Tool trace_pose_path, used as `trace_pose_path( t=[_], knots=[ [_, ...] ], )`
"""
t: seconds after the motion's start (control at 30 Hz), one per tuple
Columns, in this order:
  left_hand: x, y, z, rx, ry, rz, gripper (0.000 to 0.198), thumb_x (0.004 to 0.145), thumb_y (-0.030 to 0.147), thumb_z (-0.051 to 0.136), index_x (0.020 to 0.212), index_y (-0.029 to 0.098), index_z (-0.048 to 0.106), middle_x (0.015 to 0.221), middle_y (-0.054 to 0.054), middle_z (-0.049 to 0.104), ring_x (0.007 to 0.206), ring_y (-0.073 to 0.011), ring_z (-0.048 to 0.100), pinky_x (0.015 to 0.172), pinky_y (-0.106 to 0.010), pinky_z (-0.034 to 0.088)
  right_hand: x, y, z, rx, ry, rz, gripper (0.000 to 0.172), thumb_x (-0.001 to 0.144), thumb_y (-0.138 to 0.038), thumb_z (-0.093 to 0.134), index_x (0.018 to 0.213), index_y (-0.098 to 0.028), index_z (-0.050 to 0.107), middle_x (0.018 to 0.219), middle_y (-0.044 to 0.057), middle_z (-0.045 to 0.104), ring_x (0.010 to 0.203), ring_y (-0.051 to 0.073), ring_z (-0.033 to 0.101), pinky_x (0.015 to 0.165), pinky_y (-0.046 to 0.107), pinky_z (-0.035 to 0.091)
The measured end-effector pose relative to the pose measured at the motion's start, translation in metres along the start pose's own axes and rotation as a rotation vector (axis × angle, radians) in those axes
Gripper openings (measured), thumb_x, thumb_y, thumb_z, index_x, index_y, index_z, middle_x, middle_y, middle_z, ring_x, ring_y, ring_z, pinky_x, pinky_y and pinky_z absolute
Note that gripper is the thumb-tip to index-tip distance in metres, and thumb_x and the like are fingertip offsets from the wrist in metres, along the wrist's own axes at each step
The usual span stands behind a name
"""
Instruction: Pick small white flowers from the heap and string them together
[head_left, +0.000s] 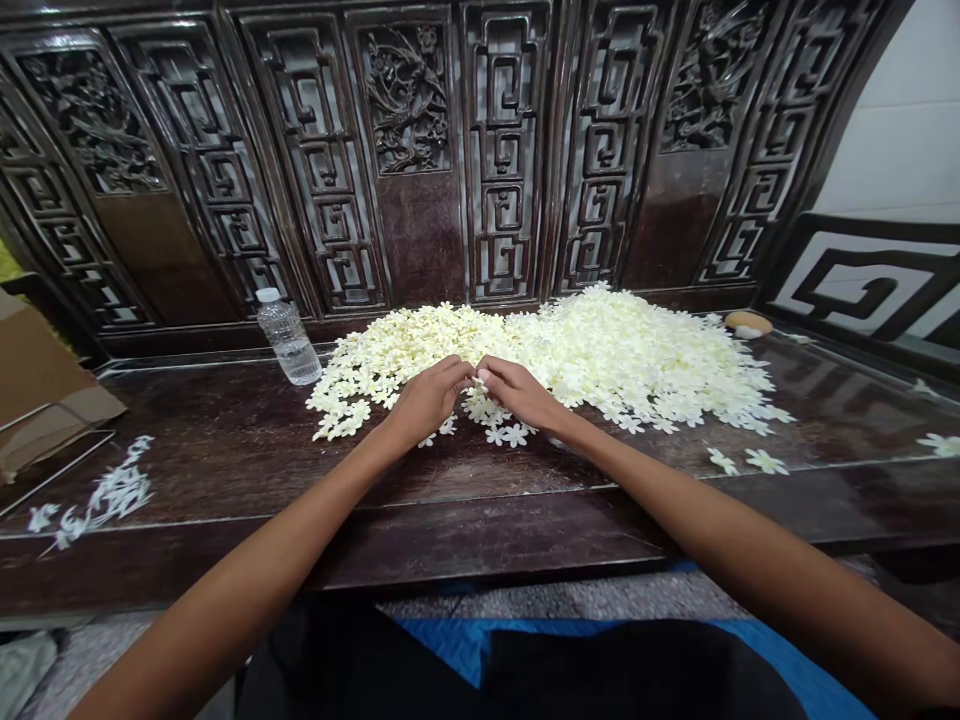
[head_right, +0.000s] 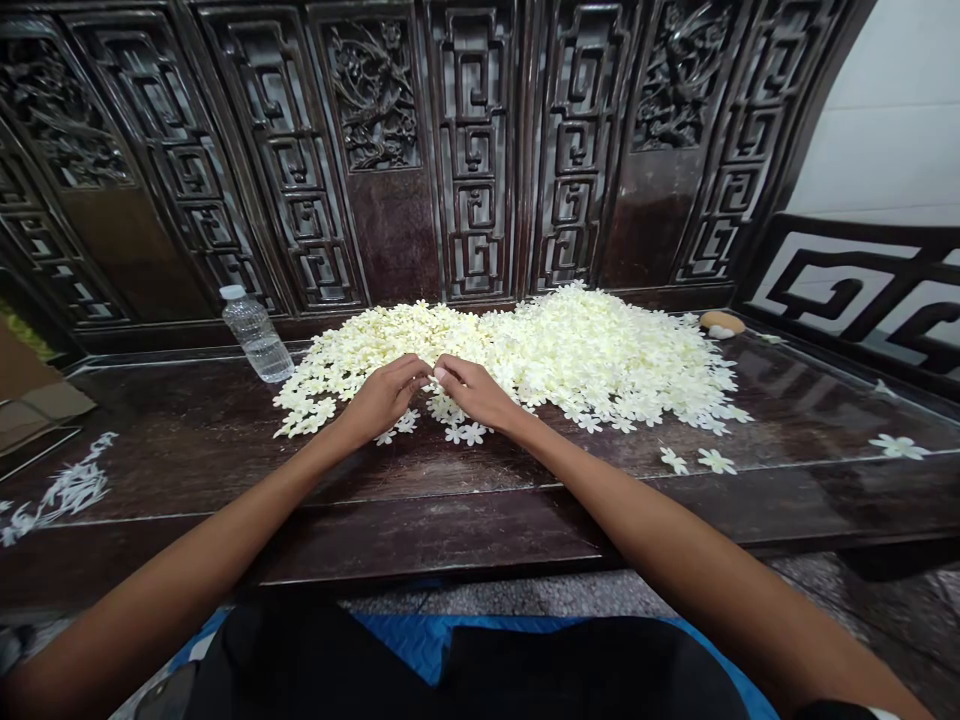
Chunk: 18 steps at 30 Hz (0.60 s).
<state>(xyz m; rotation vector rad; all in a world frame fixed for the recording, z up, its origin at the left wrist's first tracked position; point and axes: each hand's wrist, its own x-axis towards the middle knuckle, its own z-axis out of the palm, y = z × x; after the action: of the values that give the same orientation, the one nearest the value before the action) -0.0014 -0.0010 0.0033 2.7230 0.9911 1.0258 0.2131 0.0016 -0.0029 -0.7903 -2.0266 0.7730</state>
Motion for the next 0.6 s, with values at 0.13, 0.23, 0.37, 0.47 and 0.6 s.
trace_pose_path(
  t=[0.13,0.23,0.37,0.47,0.6],
  knots=[
    [-0.002,0.000,0.000,0.056,0.004,-0.017,0.016,0.106,0.026,0.048,0.104,0.021,0.063,0.103,-0.006,0.065,0.095,-0.0209,0.063,0.082,-0.031,0.047,0.001,0.001,-0.001,-0.162,-0.025,-0.087,0.046,0.107,-0.059,0.040,0.087,-0.020,0.052,0.078,0.000,0.052,0.075,0.017,0.048,0.071,0.029,0.033],
    [-0.002,0.002,0.000,0.084,0.017,-0.024,0.015,0.106,0.025,0.048,0.101,0.021,0.062,0.102,-0.006,0.065,0.094,-0.0210,0.063,0.080,-0.031,0.046,0.001,0.000,0.001,-0.221,-0.021,-0.091,0.050,0.107,-0.062,0.037,0.079,-0.021,0.043,0.074,-0.001,0.046,0.070,0.016,0.043,0.068,0.029,0.030],
    [-0.001,0.007,0.000,0.082,0.057,-0.027,0.014,0.105,0.022,0.047,0.098,0.020,0.059,0.098,-0.006,0.064,0.090,-0.0204,0.061,0.078,-0.030,0.045,-0.001,-0.005,0.010,-0.103,0.028,-0.031,0.055,0.105,-0.068,0.033,0.076,-0.022,0.040,0.071,-0.002,0.040,0.068,0.016,0.039,0.066,0.030,0.029],
    [0.000,0.010,-0.001,0.074,0.088,-0.036,0.014,0.105,0.021,0.047,0.096,0.020,0.058,0.095,-0.006,0.063,0.086,-0.0198,0.060,0.076,-0.030,0.043,-0.003,-0.010,0.016,0.003,0.085,0.012,0.055,0.103,-0.070,0.036,0.075,-0.023,0.039,0.070,-0.002,0.036,0.067,0.016,0.036,0.064,0.029,0.028],
    [0.000,0.013,-0.003,0.048,0.120,-0.051,0.014,0.104,0.023,0.049,0.092,0.020,0.055,0.093,-0.005,0.063,0.084,-0.0196,0.058,0.074,-0.030,0.041,-0.004,-0.013,0.018,-0.015,0.153,-0.035,0.053,0.102,-0.066,0.044,0.072,-0.022,0.037,0.069,-0.003,0.034,0.066,0.015,0.035,0.064,0.030,0.027]
  ],
)
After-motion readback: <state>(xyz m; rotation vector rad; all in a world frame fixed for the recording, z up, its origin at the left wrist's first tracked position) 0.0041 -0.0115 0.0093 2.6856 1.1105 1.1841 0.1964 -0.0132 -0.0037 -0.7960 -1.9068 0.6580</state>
